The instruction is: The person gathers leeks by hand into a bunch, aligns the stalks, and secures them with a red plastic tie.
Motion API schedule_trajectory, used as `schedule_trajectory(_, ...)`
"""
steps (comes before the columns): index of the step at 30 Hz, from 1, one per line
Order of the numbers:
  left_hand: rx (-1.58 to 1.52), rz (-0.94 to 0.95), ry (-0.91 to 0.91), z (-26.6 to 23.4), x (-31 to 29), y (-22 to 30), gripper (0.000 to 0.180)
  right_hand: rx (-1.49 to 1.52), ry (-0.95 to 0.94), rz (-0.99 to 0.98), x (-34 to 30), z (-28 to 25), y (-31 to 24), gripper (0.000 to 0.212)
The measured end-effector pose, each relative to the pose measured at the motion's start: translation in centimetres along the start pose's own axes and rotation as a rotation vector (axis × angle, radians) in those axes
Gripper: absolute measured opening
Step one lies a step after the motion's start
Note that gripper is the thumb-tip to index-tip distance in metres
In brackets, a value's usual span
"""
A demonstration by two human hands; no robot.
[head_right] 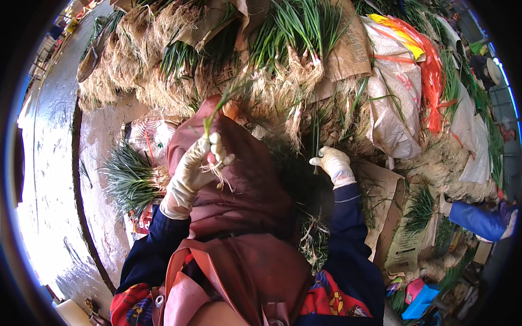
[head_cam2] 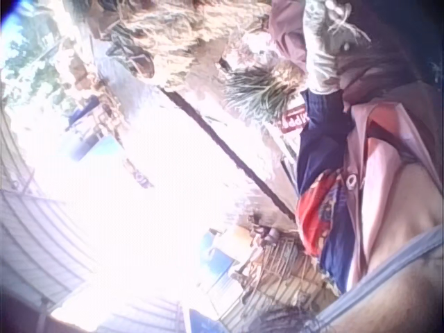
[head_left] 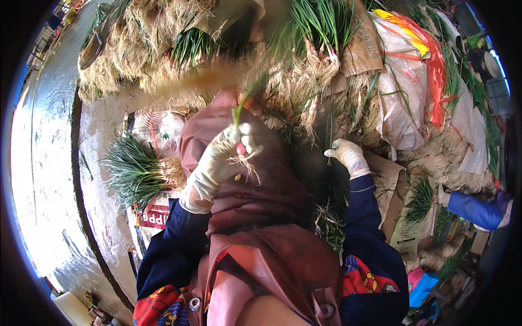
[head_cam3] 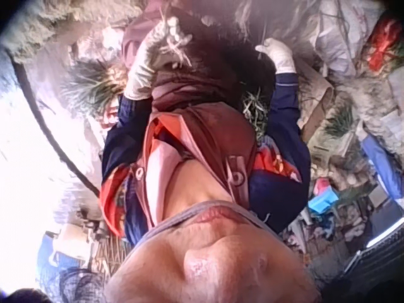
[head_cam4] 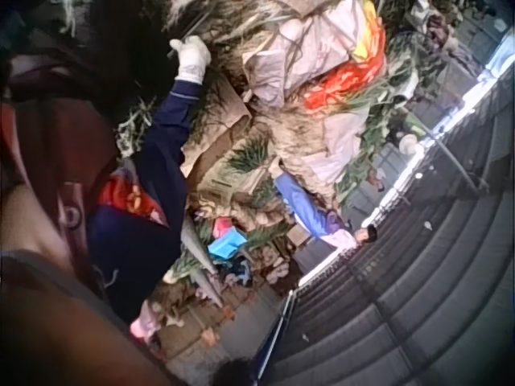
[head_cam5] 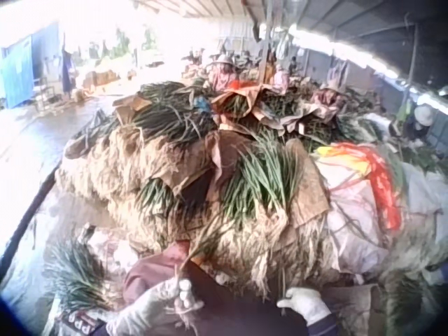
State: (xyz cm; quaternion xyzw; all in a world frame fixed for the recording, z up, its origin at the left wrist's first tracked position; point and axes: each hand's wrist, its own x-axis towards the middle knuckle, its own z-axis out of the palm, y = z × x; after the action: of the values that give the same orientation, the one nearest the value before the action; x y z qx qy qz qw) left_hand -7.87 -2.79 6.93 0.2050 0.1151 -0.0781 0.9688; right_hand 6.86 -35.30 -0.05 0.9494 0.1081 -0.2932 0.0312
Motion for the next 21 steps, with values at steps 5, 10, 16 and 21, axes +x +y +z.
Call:
schedule_trajectory(5,-0.235,0.025,-0.092,-0.1,4.6,1.3,0.036,0.161,1.112,-0.111,5.2,-10.3,-3.1,0.025)
schedule_trajectory(10,-0.095,-0.086,-0.099,0.5,8.2,-0.5,0.037,-0.274,0.889,0.001,8.2,-16.7,-7.0,0.030)
schedule_trajectory(16,0.218,-0.072,0.107,1.3,12.0,-3.0,0.034,-0.237,1.257,-0.280,1.6,-12.6,-8.2,0.018)
schedule_trajectory(21,0.274,-0.100,0.165,1.8,14.9,-4.8,0.020,-0.019,1.096,-0.585,-3.5,-9.1,-12.0,0.016)
